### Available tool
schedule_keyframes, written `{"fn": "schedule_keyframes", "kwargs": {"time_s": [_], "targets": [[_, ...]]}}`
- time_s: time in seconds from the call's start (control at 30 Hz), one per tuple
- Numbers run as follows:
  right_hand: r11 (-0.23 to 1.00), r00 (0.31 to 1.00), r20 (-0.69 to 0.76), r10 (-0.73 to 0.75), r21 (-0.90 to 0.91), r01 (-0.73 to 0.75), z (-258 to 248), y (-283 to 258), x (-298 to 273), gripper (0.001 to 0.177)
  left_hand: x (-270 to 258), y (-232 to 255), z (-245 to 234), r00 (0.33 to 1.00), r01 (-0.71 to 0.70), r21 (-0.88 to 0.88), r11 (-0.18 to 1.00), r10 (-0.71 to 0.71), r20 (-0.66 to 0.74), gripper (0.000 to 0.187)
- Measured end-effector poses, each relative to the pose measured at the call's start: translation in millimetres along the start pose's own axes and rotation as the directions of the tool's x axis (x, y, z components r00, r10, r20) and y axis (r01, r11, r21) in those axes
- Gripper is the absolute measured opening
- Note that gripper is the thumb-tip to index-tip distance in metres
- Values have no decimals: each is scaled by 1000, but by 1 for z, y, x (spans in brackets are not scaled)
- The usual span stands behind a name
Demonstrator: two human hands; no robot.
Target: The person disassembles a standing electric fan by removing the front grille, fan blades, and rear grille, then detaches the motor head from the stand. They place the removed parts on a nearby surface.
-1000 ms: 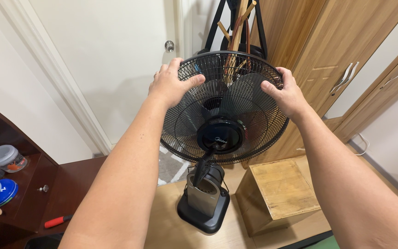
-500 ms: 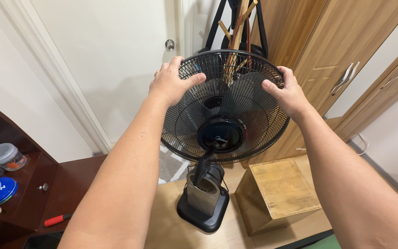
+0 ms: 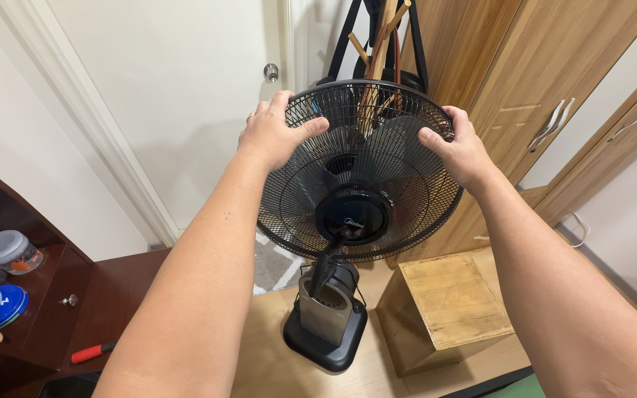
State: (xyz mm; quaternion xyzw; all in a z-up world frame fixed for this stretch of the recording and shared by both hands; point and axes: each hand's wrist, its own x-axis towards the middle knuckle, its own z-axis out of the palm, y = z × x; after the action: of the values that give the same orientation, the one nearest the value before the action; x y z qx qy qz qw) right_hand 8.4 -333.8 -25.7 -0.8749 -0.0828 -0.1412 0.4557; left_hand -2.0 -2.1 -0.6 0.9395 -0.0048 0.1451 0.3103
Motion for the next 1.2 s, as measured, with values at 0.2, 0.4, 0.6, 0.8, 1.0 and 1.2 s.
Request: {"fn": "schedule_keyframes", "kwargs": {"time_s": [0.2, 0.4, 0.6, 0.8, 1.0, 1.2], "targets": [[1000, 1000, 4, -10, 15, 10, 0, 1, 0, 94, -1, 1, 0, 1000, -5, -3, 1000, 5, -3, 105], [1000, 1000, 6, -3, 21, 3, 0, 1, 0, 97, 0, 0, 1, 1000, -8, -10, 1000, 8, -7, 106], [1000, 1000, 5, -8, 3, 8, 0, 1, 0, 96, -1, 2, 0, 1000, -4, -9, 1000, 4, -3, 105], [999, 999, -6, -39, -12, 39, 0, 7, 3, 91, 1, -1, 1, 1000, -1, -20, 1000, 1, -1, 106], [992, 999, -9, -51, -118, 50, -10, 7, 4, 83, -30, -40, 47, 667, -336, 192, 922, 377, -643, 81], [995, 994, -35, -99, -33, 98, -9, 21, -6, 75, -147, -152, 151, 832, -299, -86, 950, 216, -511, 72]]}}
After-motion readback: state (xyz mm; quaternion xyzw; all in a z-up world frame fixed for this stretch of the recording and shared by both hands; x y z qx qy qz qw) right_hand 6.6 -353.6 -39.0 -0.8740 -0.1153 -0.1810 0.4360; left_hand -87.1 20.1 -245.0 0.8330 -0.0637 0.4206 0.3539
